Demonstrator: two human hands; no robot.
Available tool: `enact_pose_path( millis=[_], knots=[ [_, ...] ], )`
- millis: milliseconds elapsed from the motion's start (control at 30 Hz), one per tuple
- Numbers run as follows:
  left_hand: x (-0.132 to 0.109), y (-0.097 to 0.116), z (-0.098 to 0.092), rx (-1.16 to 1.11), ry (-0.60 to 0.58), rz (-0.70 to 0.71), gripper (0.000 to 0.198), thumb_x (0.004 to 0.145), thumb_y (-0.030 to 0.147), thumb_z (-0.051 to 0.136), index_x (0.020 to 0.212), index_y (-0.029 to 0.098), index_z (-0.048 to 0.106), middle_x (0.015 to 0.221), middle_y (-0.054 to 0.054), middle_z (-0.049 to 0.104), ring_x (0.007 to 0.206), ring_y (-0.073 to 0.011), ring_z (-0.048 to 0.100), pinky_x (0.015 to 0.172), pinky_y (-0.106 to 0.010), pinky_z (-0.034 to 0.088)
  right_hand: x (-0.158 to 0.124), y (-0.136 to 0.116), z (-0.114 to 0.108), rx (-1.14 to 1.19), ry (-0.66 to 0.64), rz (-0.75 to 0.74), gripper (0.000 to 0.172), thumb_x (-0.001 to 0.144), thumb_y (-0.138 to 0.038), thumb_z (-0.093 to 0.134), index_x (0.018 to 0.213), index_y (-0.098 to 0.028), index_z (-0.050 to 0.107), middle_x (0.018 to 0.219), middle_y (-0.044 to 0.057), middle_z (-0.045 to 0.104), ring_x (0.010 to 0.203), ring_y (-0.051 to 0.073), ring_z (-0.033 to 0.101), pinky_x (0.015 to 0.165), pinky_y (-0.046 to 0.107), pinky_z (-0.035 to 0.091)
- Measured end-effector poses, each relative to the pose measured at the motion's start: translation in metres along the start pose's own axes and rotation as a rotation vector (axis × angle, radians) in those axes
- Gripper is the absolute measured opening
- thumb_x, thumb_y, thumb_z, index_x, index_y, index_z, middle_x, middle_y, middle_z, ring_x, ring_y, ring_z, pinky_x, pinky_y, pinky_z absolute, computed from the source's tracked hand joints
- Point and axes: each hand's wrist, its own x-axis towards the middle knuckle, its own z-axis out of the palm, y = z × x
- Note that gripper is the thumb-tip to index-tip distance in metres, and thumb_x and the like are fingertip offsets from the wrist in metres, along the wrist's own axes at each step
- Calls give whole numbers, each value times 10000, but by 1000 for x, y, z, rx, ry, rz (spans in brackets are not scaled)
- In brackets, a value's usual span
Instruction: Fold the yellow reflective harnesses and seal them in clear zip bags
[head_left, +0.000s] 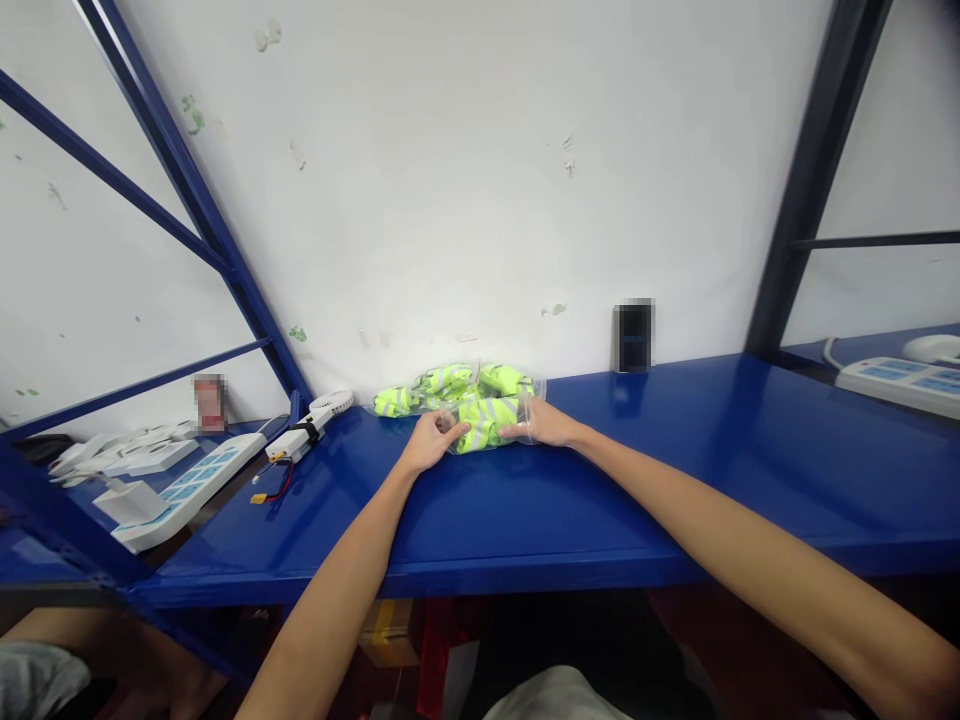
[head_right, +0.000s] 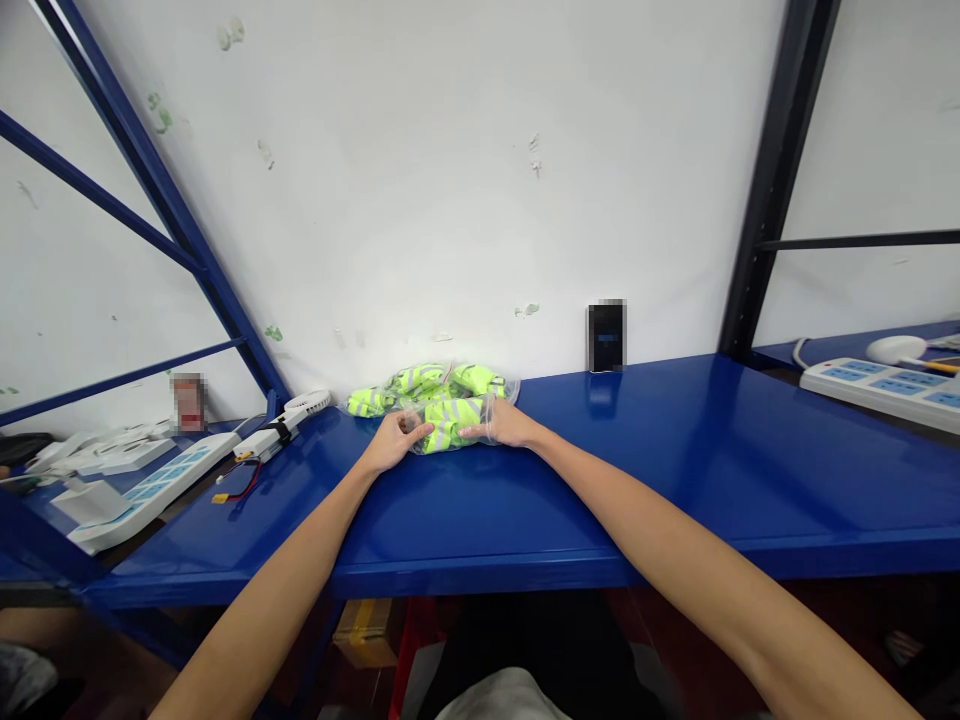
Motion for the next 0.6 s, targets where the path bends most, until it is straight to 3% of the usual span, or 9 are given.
enact_pose_path(
  millis=[133,267,467,600],
  knots=[
    [0,-1,2,-30,17,-3,451,685,556,720,627,171,493,579,36,471,540,-100,431,529,-237,338,2,1,3,23,-7,-67,720,681,-467,785,1312,-208,550,1257,91,639,1170,311,572,1041,441,441],
    [-2,5,2,-75,-12,8,431,674,527,745,646,161,520,613,22,529,583,-112,488,574,-246,390,3,9,2,-27,53,-2,690,691,-411,781,1302,-178,558,1251,104,640,1131,314,596,990,435,477],
    [-1,7,0,-317,-93,-153,416,742,551,665,826,158,560,882,-80,702,773,-185,653,642,-266,469,2,19,-9,45,150,193,421,659,-353,795,1012,-144,699,1012,88,728,971,298,659,874,401,533],
    [3,-2,-6,-419,24,-194,442,667,530,727,790,179,489,817,-68,714,670,-170,653,578,-257,456,2,21,-24,221,227,288,340,631,-285,804,927,-140,719,980,97,737,941,272,671,824,357,546]
  ],
)
